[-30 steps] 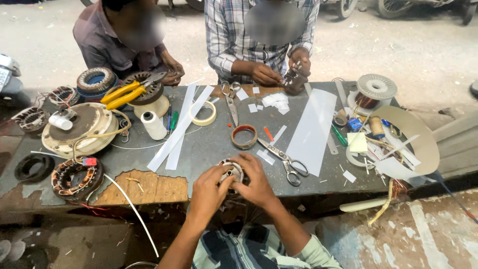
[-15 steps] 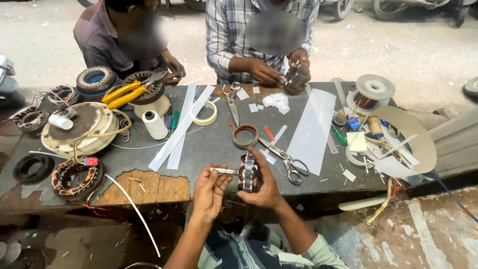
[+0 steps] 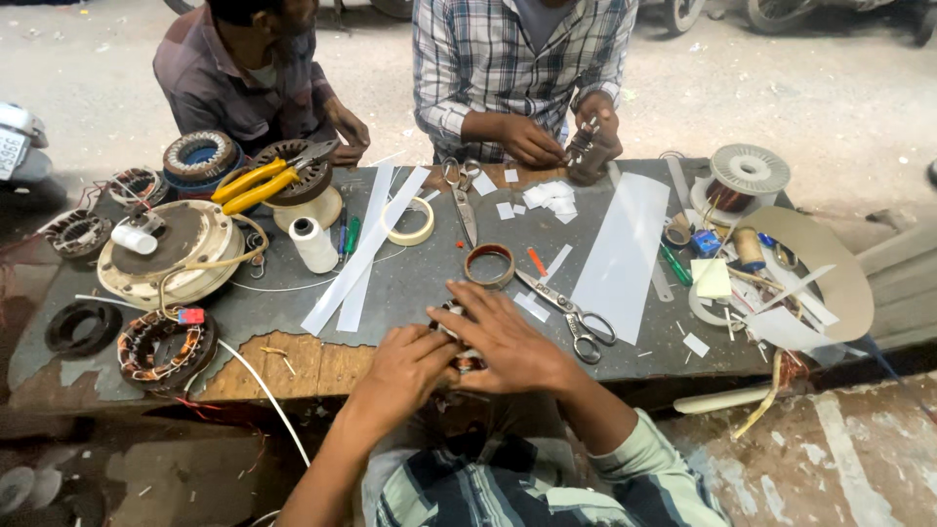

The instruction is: The person winds copper wire around a motor stator core, then uses white tape to secure the windings. The person works at a cluttered workbench with tools and other motor parts visible.

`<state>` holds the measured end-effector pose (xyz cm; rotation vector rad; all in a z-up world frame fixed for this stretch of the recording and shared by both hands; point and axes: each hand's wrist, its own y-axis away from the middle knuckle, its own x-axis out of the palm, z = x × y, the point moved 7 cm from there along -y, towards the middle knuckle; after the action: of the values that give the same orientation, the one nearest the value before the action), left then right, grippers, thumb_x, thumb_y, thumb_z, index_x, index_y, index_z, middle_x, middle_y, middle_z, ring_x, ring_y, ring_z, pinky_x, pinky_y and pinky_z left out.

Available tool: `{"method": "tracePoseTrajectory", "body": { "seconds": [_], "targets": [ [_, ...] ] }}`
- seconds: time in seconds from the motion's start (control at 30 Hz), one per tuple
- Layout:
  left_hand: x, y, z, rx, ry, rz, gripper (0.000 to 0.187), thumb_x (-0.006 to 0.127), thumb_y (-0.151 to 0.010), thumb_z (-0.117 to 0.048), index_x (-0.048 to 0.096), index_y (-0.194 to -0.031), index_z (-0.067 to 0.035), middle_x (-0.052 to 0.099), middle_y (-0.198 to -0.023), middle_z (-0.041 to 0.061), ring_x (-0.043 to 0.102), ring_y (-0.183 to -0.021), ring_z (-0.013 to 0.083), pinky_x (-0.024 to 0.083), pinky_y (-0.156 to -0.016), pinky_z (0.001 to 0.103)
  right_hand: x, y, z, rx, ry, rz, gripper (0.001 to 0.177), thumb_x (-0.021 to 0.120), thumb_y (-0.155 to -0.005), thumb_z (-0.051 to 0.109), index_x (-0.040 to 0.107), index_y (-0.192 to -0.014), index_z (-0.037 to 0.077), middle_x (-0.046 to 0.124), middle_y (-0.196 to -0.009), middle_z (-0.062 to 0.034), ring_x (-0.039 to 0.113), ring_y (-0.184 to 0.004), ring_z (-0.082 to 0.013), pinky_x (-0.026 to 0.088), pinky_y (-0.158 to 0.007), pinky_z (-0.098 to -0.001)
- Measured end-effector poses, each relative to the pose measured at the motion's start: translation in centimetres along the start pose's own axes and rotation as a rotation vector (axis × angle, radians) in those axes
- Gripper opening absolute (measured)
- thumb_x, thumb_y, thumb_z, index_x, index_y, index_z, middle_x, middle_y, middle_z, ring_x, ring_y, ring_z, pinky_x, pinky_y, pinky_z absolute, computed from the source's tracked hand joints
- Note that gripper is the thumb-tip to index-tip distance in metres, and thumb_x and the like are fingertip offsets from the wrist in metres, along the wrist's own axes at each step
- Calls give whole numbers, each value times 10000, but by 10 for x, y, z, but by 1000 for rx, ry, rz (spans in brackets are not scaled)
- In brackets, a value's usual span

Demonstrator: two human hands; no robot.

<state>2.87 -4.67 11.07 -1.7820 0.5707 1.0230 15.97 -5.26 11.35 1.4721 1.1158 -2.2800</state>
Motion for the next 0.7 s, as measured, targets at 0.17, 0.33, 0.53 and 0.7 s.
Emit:
{"method": "tracePoseTrajectory", "body": {
  "seconds": [0.17,0.33,0.53,0.7],
  "targets": [
    [-6,-1,0,25,-61,-55,298,715,-813,-190,721,-1089,-76,709,-1114,51,613,-1040,261,462,-870,414,-14,13,8,-25,-8,-128,621,787,-823,441,600,-1304,97,578,-1334,-142,538,-1210,-366,426,-1029,-485],
    [-6,-2,-9,-8,-90,-68,316,729,-824,-206,709,-1096,-47,698,-1065,60,602,-984,263,450,-853,422,-16,20,11,-58,27,-82,498,777,-820,425,658,-1135,58,647,-1122,-104,582,-1042,-306,451,-925,-431],
    [-13,0,-18,51,-132,-175,291,743,-835,-204,696,-1063,-28,704,-1023,76,625,-932,257,460,-849,415,-17,27,21,-123,297,-156,303,717,-838,167,686,-1125,74,683,-1136,-46,609,-1071,-216,452,-901,-367],
    [-7,5,-23,116,-230,-267,283,731,-839,-170,702,-1068,-8,713,-1041,96,644,-936,256,483,-847,404,-5,25,9,-175,301,-80,284,725,-854,131,717,-1129,62,696,-1021,-17,577,-900,-190,434,-831,-363]
  ]
}}
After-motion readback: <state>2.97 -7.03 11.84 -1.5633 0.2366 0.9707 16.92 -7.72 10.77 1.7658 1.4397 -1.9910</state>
